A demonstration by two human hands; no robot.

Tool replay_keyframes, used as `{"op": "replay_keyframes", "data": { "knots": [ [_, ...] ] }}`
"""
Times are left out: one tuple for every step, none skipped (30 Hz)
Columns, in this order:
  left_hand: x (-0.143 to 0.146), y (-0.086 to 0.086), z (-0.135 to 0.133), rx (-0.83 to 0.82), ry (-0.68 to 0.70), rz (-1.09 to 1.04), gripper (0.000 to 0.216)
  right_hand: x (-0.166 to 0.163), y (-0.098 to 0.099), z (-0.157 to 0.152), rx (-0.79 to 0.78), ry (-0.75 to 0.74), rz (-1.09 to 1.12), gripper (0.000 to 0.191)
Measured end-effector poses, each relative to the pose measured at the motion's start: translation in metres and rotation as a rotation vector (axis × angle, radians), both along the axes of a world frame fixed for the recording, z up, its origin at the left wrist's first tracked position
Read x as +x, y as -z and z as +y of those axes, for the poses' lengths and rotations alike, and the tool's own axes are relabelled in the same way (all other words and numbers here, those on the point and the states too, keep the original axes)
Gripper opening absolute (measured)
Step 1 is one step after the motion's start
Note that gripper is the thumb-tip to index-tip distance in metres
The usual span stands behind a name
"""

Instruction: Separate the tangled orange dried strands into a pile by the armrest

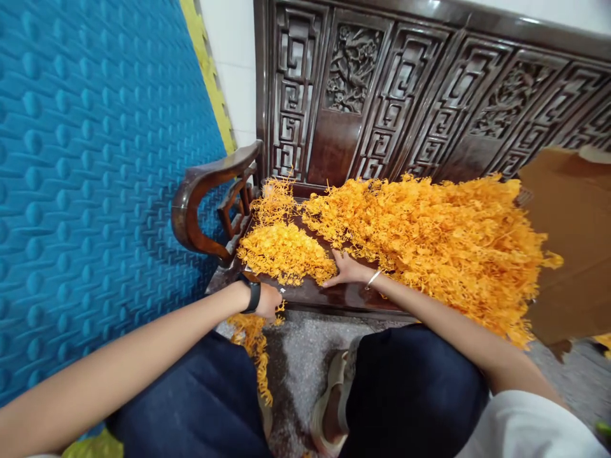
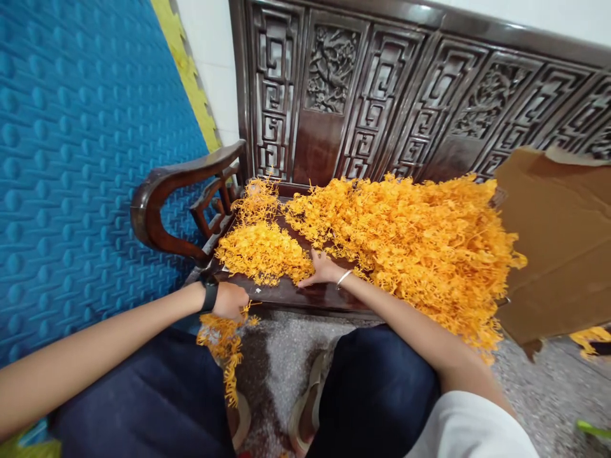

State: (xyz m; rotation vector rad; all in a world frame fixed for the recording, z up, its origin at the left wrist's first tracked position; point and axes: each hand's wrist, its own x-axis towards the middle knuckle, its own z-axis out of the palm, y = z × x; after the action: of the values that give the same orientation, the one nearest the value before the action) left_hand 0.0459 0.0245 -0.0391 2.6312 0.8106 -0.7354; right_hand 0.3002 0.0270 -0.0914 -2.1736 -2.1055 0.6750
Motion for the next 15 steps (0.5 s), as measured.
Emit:
{"op": "replay_keyframes", "data": {
  "knots": [
    [0.003, -0.002, 0.000, 0.005, 0.000, 0.037, 0.021, -0.003, 0.009, 0.003, 0.083, 0.005, -0.011, 0.128],
    [0.005, -0.004, 0.000, 0.009, 0.000, 0.075, 0.023, -0.007, 0.017, 0.006, 0.161, 0.009, -0.003, 0.130],
    [0.006, -0.006, 0.000, 0.010, -0.001, 0.107, 0.025, -0.011, 0.025, 0.008, 0.230, 0.008, 0.026, 0.129],
    [0.006, -0.009, 0.000, 0.010, -0.001, 0.130, 0.025, -0.015, 0.032, 0.010, 0.289, -0.001, 0.075, 0.127],
    [0.006, -0.010, 0.000, 0.007, -0.002, 0.149, 0.026, -0.020, 0.037, 0.012, 0.338, -0.015, 0.133, 0.123],
    [0.005, -0.011, 0.000, 0.003, -0.003, 0.165, 0.025, -0.024, 0.042, 0.013, 0.375, -0.029, 0.191, 0.118],
    [0.003, -0.012, 0.000, -0.002, -0.006, 0.179, 0.025, -0.027, 0.045, 0.015, 0.402, -0.040, 0.246, 0.114],
    [0.001, -0.012, 0.001, -0.008, -0.010, 0.191, 0.024, -0.030, 0.047, 0.016, 0.423, -0.042, 0.299, 0.110],
    [-0.002, -0.011, 0.002, -0.016, -0.016, 0.202, 0.024, -0.033, 0.048, 0.017, 0.444, -0.036, 0.351, 0.106],
    [-0.005, -0.010, 0.003, -0.026, -0.024, 0.212, 0.024, -0.035, 0.049, 0.019, 0.464, -0.029, 0.402, 0.103],
    [-0.008, -0.009, 0.004, -0.038, -0.033, 0.221, 0.024, -0.037, 0.049, 0.021, 0.483, -0.021, 0.450, 0.100],
    [-0.011, -0.007, 0.005, -0.052, -0.045, 0.230, 0.024, -0.039, 0.050, 0.023, 0.502, -0.013, 0.491, 0.096],
    [-0.013, -0.006, 0.006, -0.066, -0.057, 0.237, 0.024, -0.040, 0.050, 0.026, 0.518, -0.008, 0.523, 0.093],
    [-0.016, -0.004, 0.007, -0.079, -0.070, 0.241, 0.024, -0.042, 0.050, 0.030, 0.532, -0.009, 0.546, 0.090],
    [-0.019, -0.004, 0.008, -0.089, -0.080, 0.243, 0.024, -0.043, 0.051, 0.033, 0.543, -0.015, 0.560, 0.087]
  ]
}}
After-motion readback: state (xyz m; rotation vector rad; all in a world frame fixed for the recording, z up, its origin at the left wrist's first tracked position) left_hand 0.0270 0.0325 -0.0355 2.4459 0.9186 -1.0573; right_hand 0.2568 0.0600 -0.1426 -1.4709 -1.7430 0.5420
